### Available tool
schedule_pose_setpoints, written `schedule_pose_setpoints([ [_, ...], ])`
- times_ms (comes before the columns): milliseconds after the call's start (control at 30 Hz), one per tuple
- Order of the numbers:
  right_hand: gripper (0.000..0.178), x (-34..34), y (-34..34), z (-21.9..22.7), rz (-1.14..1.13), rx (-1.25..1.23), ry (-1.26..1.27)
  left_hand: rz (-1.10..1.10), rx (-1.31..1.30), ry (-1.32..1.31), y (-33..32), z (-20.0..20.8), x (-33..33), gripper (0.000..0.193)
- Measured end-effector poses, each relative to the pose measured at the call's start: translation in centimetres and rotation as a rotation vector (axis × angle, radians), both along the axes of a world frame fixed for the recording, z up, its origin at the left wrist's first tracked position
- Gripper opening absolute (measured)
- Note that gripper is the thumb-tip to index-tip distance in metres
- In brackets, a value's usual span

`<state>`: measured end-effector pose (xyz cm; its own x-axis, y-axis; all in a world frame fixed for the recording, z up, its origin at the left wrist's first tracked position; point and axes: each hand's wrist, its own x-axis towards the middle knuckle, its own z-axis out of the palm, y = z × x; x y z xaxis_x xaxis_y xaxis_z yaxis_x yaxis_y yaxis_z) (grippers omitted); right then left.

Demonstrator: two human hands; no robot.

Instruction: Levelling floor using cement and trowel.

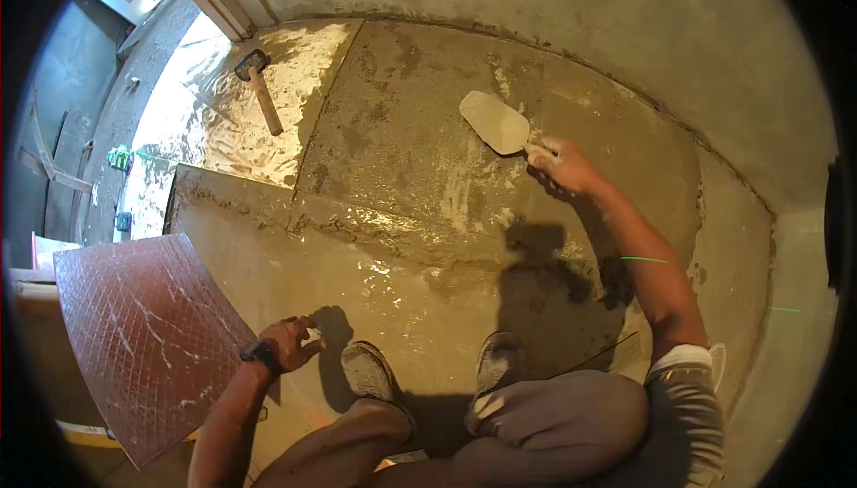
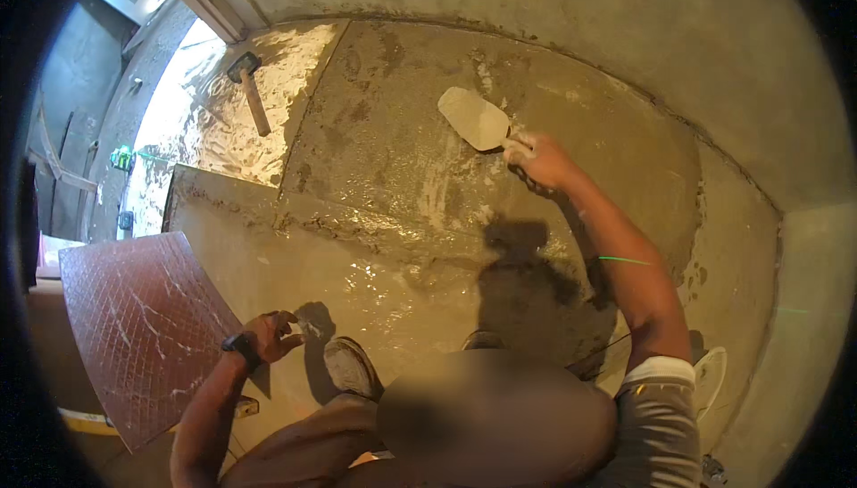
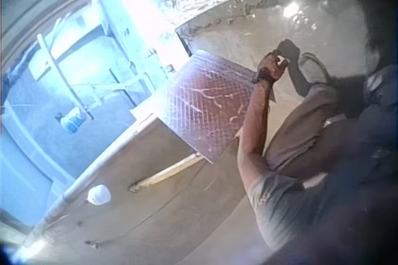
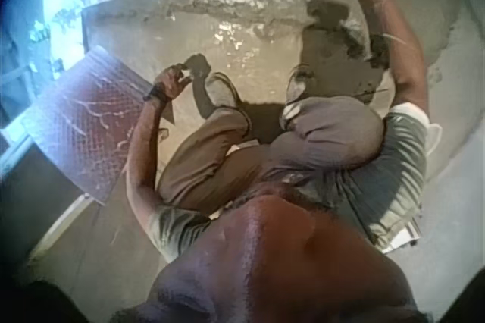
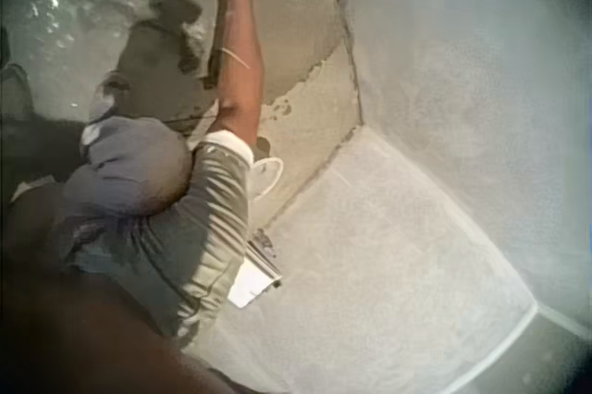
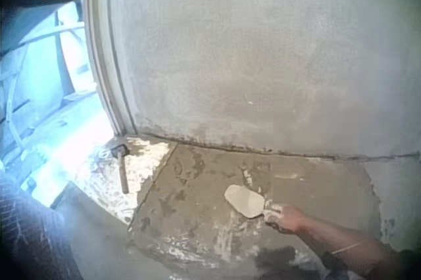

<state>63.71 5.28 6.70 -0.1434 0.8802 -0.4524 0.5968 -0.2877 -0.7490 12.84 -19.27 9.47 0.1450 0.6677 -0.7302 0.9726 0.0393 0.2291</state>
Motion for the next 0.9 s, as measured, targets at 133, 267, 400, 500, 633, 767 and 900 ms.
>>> schedule_pose_setpoints([
  [133, 0.039, -2.7, 2.4, 0.1, 0.039, -0.081, 0.051, 0.007, 0.022, -0.039, -0.3, -0.7, 0.0, 0.055],
  [267, 0.041, -6.4, 2.2, -2.7, 0.159, -0.025, 0.049, 0.021, 0.025, -0.055, -0.3, -0.5, -1.5, 0.054],
  [400, 0.042, -10.6, -0.4, -2.5, 0.350, 0.039, 0.049, 0.036, 0.002, -0.044, -0.1, -0.3, -2.6, 0.053],
  [500, 0.042, -11.8, -1.0, -3.1, 0.520, 0.152, -0.022, 0.035, 0.010, -0.044, 0.0, -0.4, -3.5, 0.055],
  [633, 0.043, -11.3, -0.9, -2.6, 0.554, 0.168, -0.075, 0.045, 0.010, -0.051, 0.4, -0.7, -3.6, 0.059],
  [767, 0.041, -9.0, 0.1, -2.6, 0.467, 0.124, 0.034, 0.042, 0.012, -0.048, 0.8, 0.0, -3.0, 0.059],
  [900, 0.036, -8.4, 2.0, 0.5, 0.011, -0.091, 0.118, 0.050, 0.002, -0.011, 1.7, 1.0, -2.4, 0.060],
])
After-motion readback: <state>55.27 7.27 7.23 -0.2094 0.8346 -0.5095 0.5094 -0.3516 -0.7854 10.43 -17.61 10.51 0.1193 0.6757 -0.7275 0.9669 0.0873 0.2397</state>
